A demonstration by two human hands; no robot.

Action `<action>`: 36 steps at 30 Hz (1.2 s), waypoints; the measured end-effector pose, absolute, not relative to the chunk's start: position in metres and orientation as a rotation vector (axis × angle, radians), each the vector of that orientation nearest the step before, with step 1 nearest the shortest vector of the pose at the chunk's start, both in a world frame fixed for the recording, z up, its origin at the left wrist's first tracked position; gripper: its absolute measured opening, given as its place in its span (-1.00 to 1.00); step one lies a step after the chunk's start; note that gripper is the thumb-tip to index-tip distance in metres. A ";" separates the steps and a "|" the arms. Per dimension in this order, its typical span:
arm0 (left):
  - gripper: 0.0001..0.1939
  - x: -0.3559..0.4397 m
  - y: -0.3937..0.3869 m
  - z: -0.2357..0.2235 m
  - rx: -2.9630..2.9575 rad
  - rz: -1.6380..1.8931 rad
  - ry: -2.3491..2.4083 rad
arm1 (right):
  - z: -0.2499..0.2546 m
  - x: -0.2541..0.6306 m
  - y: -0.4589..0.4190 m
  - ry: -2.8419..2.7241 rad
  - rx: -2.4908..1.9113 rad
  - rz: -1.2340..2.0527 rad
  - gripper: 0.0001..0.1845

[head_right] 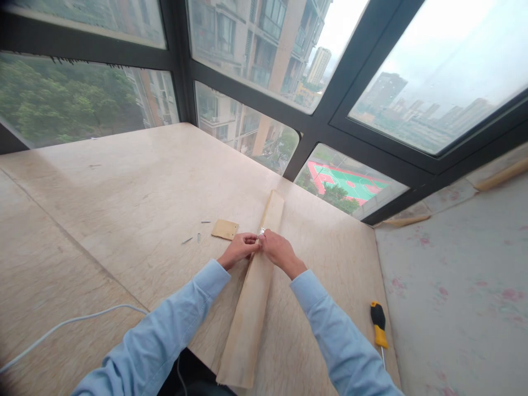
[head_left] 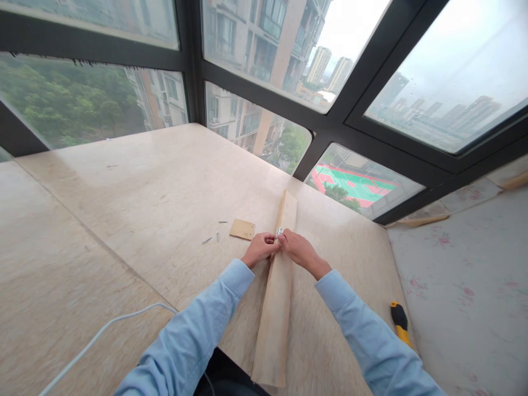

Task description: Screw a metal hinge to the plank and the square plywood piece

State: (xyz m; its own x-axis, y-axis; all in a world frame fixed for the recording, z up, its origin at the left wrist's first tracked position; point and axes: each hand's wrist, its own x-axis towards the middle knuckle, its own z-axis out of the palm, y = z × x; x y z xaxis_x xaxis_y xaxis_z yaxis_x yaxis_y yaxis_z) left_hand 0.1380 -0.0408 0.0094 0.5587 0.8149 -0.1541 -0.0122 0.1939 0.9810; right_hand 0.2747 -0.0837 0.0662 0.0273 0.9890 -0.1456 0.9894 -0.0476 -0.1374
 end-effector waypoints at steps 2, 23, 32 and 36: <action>-0.72 0.138 -0.041 0.009 1.264 0.682 0.815 | 0.064 0.273 -0.084 2.131 2.255 -0.289 -0.65; -0.67 0.141 -0.040 0.007 1.319 0.708 0.876 | 0.038 0.317 -0.171 2.281 2.877 -0.512 -0.60; -0.62 0.141 -0.039 0.008 1.465 0.699 0.959 | 0.039 0.421 -0.304 1.528 3.198 0.079 -0.57; -0.61 0.141 -0.039 0.011 1.546 0.732 1.013 | 0.027 0.450 -0.345 1.179 3.091 0.246 -0.68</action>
